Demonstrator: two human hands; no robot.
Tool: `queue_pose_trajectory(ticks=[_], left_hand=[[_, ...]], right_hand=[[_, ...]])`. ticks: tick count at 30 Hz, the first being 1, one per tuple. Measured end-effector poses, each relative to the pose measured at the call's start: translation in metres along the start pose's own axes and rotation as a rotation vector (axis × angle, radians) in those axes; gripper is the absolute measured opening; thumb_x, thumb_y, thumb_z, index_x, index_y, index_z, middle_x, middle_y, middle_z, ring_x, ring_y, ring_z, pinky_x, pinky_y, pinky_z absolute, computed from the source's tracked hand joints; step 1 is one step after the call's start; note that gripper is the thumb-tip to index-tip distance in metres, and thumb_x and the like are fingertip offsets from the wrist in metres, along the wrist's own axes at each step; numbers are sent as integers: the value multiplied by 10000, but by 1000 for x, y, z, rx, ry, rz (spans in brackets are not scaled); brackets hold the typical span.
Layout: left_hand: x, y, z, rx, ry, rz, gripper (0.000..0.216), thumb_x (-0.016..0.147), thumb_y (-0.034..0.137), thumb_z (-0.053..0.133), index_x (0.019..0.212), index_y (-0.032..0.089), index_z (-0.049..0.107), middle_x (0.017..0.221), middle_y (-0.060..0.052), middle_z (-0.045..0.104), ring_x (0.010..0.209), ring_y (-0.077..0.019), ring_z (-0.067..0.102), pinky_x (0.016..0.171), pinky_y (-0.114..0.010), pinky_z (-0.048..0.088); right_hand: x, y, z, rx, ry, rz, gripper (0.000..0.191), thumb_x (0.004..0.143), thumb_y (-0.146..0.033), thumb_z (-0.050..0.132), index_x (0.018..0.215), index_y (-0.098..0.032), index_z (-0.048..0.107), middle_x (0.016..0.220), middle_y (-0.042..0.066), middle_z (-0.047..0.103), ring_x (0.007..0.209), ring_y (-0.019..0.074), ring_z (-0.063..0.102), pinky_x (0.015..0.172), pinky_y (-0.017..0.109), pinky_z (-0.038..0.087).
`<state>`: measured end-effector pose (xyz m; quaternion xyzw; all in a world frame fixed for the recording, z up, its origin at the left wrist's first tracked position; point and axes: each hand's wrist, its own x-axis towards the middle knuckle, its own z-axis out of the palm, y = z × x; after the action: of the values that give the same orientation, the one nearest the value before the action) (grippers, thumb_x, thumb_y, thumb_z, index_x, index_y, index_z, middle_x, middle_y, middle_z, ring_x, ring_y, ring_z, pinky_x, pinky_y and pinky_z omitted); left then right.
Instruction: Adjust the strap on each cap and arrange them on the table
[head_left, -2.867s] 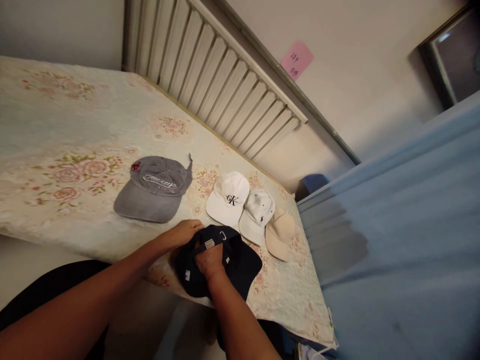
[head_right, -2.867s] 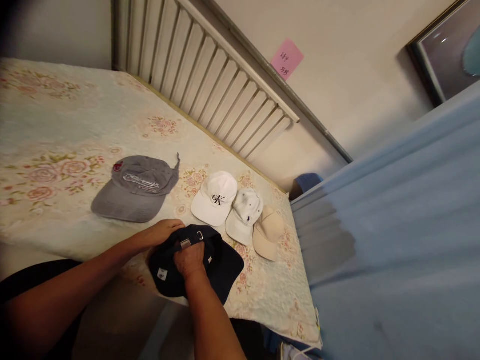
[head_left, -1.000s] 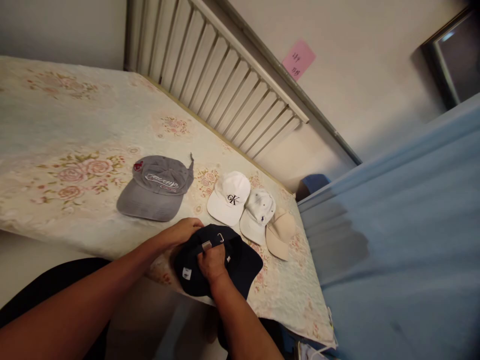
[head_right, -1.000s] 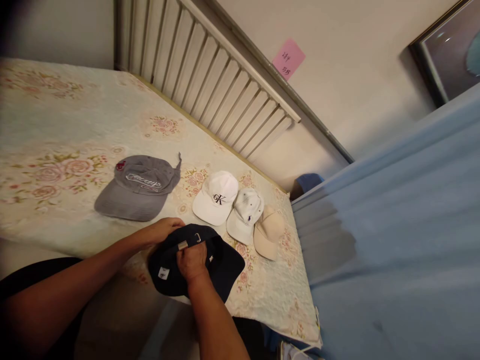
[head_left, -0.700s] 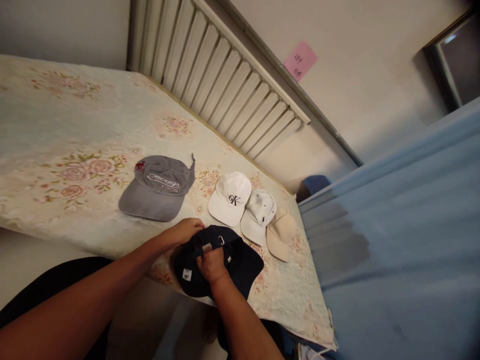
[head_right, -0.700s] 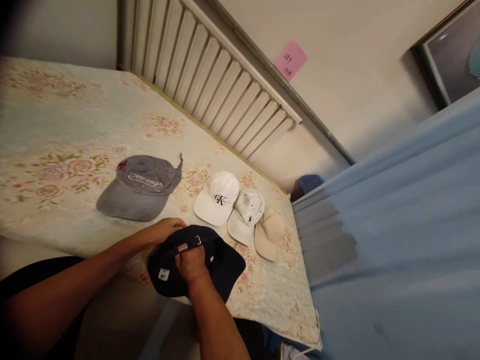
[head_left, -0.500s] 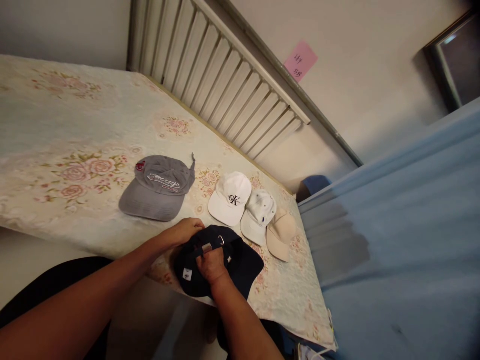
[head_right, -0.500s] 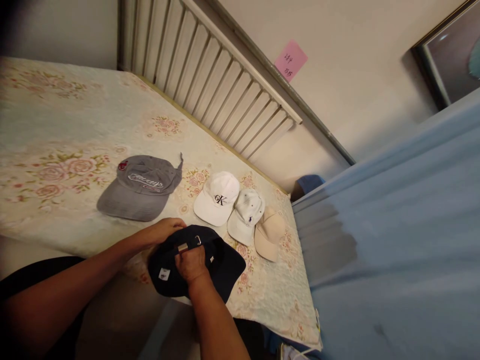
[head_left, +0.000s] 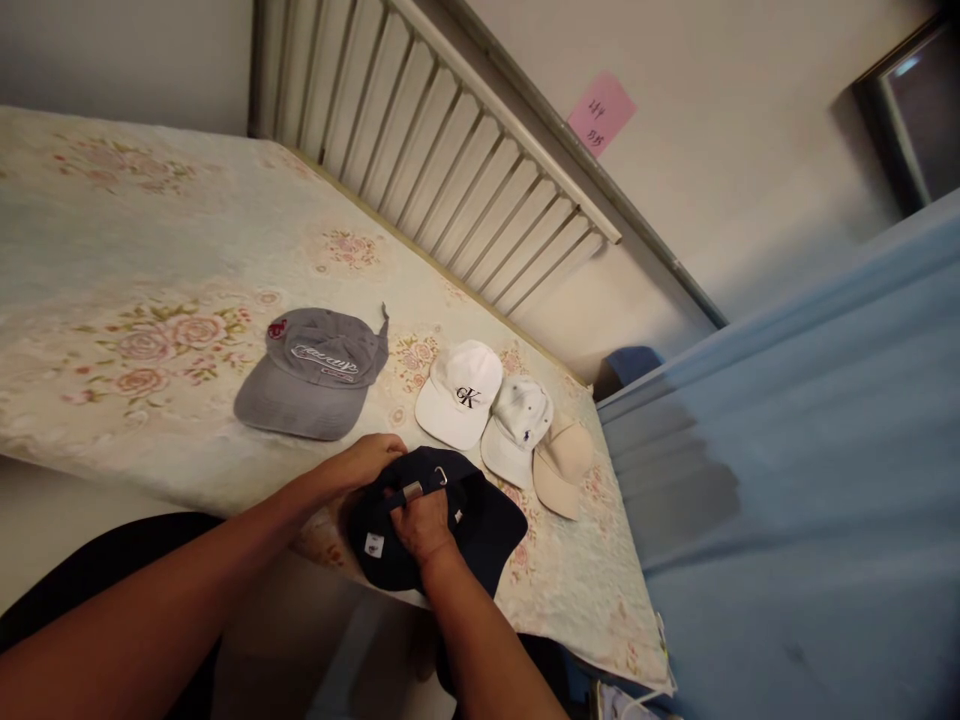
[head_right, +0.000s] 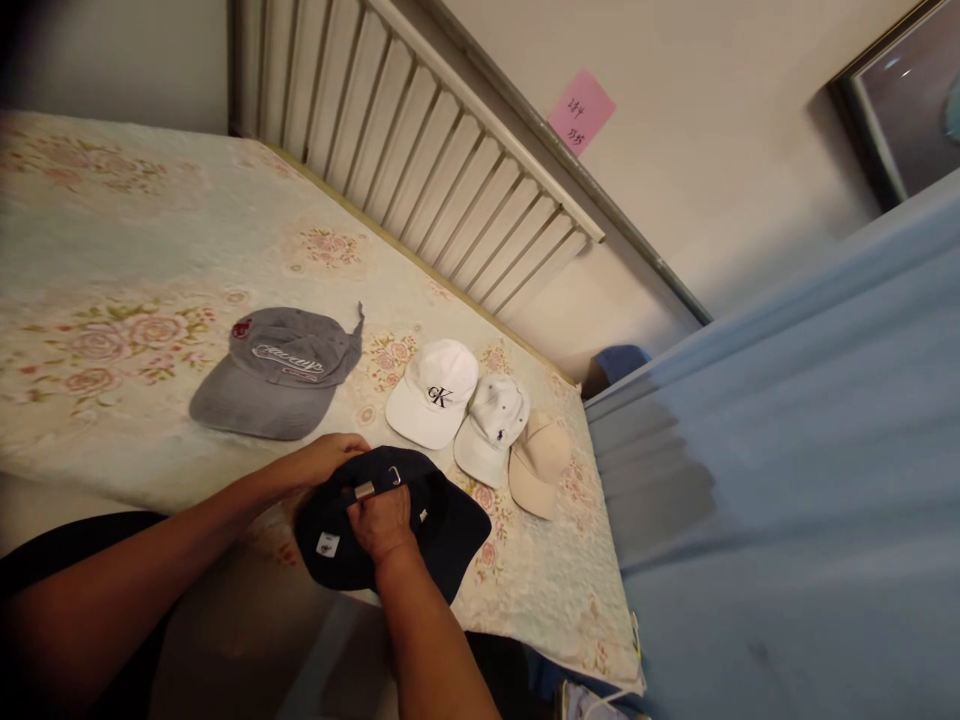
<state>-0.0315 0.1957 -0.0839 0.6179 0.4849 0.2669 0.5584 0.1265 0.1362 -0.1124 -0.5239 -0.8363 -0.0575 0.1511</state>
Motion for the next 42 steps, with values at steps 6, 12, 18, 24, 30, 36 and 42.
queue_pose_trajectory(ticks=[6, 12, 18, 24, 30, 36, 42], left_hand=[[2, -3, -1, -1, -9, 22, 331, 672, 362, 477, 830, 150, 676, 800, -58, 724, 732, -221, 659, 645, -275, 481], [1, -2, -1, -9, -2, 10, 335, 678, 356, 482, 854, 151, 680, 835, -65, 730, 789, -229, 662, 663, -271, 481], [2, -4, -1, 19, 21, 52, 340, 682, 374, 491, 844, 149, 689, 865, -72, 737, 840, -250, 661, 705, -289, 482], [4, -5, -1, 21, 11, 54, 345, 686, 378, 488, 844, 153, 695, 854, -70, 739, 838, -250, 662, 714, -293, 481], [1, -2, -1, 31, 18, 54, 354, 682, 386, 486, 849, 150, 690, 885, -72, 738, 840, -245, 664, 694, -278, 480], [0, -1, -1, 22, 2, 45, 353, 670, 379, 500, 859, 148, 688, 880, -69, 738, 834, -241, 662, 709, -281, 477], [0, -2, -2, 34, -1, 45, 367, 680, 382, 492, 881, 145, 687, 895, -76, 737, 851, -248, 659, 709, -286, 474]], right_hand=[[1, -1, -1, -3, -29, 65, 287, 842, -344, 543, 1053, -197, 670, 1044, 94, 688, 1001, 262, 615, 927, 394, 462], [3, -1, -2, -10, -22, 65, 284, 824, -332, 555, 1036, -193, 682, 1040, 91, 691, 1008, 268, 611, 955, 399, 445], [5, -2, -5, 4, -15, 79, 316, 823, -310, 542, 1081, -172, 662, 1043, 105, 687, 1020, 256, 607, 973, 384, 439], [6, -2, -5, 2, -38, 84, 301, 820, -310, 539, 1053, -175, 672, 1033, 110, 684, 1001, 258, 607, 954, 387, 448], [7, -3, -7, -3, -60, 77, 311, 823, -307, 540, 1082, -178, 654, 1035, 101, 681, 1025, 250, 599, 975, 386, 431], [6, -2, -6, -24, -55, 77, 301, 822, -306, 550, 1076, -182, 652, 1069, 98, 674, 1047, 249, 595, 981, 380, 430], [6, -2, -4, -15, -42, 85, 297, 830, -321, 545, 1069, -186, 659, 1064, 99, 679, 1039, 257, 600, 975, 393, 435]])
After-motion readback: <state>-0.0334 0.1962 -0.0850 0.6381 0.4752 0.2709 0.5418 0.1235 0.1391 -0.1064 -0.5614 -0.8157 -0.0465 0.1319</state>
